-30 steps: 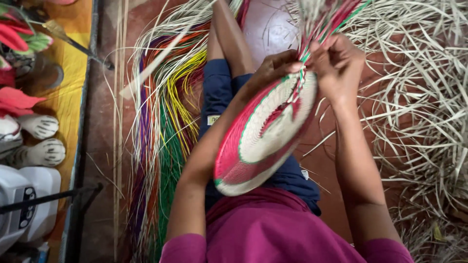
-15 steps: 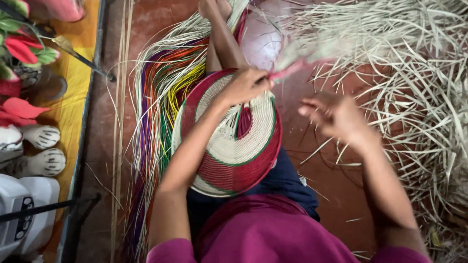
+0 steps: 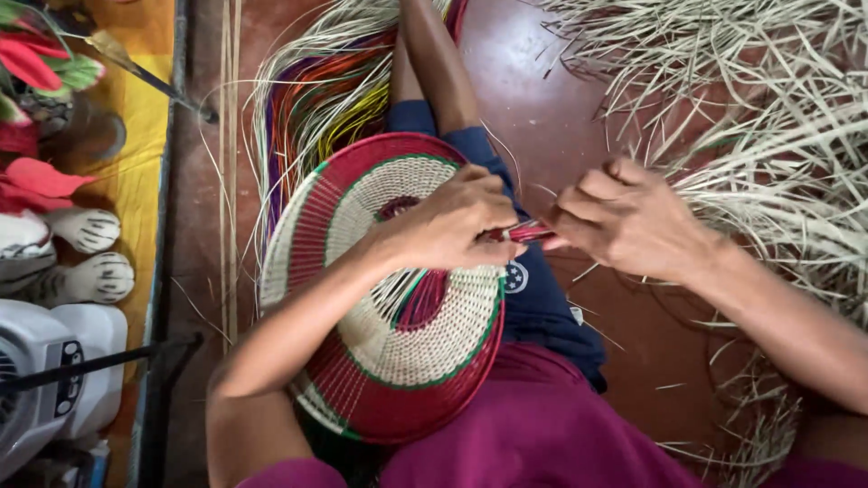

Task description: Weaving dried plant fibers into a circular pattern to create a craft item

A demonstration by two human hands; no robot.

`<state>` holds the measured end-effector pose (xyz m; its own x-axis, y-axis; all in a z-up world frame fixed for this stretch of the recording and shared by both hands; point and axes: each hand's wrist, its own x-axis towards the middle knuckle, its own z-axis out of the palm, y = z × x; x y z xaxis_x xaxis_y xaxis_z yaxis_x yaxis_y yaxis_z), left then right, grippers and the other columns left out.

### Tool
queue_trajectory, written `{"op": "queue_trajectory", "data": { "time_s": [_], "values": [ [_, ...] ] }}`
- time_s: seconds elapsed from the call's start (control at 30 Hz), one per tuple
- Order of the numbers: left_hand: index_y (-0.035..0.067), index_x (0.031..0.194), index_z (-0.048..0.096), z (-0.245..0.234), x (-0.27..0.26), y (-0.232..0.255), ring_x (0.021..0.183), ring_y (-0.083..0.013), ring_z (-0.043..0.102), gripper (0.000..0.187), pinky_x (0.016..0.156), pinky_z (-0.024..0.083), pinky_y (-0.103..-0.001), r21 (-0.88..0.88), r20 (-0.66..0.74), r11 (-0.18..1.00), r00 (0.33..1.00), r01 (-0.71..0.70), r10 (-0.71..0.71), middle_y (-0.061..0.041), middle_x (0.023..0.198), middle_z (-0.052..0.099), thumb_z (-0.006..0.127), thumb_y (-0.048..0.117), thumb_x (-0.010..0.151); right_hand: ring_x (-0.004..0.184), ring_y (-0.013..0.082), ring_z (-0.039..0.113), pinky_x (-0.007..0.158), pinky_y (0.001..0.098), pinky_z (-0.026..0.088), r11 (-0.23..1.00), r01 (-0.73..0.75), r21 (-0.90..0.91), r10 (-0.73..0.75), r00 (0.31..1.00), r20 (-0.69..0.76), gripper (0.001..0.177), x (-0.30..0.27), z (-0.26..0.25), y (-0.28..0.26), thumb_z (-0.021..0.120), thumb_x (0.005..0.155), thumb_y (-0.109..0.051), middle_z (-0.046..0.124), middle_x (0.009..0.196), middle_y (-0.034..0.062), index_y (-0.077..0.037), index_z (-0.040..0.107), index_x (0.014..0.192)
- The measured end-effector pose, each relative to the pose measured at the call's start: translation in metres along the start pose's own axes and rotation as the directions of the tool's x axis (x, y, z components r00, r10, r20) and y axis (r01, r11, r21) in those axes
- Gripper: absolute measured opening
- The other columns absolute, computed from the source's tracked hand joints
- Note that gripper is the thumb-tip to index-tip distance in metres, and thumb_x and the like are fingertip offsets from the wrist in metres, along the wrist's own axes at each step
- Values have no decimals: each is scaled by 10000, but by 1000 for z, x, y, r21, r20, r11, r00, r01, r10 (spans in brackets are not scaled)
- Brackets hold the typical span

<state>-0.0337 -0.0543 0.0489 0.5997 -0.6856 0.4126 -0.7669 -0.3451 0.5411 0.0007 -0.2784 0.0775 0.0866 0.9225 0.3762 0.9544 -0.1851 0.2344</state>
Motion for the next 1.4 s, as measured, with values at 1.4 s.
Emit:
{"op": "queue_trajectory", "data": {
  "time_s": [1.4],
  "values": [
    [112, 696, 545, 123, -102, -23, 749, -222, 548, 323, 911, 351, -407, -87, -66, 983, 984, 161, -167, -58, 675, 569, 526, 412, 816, 598, 232, 591, 632, 335, 421, 915, -309, 260, 197, 904, 379, 130, -57, 66, -71, 541, 764, -239, 558, 648, 42, -132, 468, 764]
  ]
}}
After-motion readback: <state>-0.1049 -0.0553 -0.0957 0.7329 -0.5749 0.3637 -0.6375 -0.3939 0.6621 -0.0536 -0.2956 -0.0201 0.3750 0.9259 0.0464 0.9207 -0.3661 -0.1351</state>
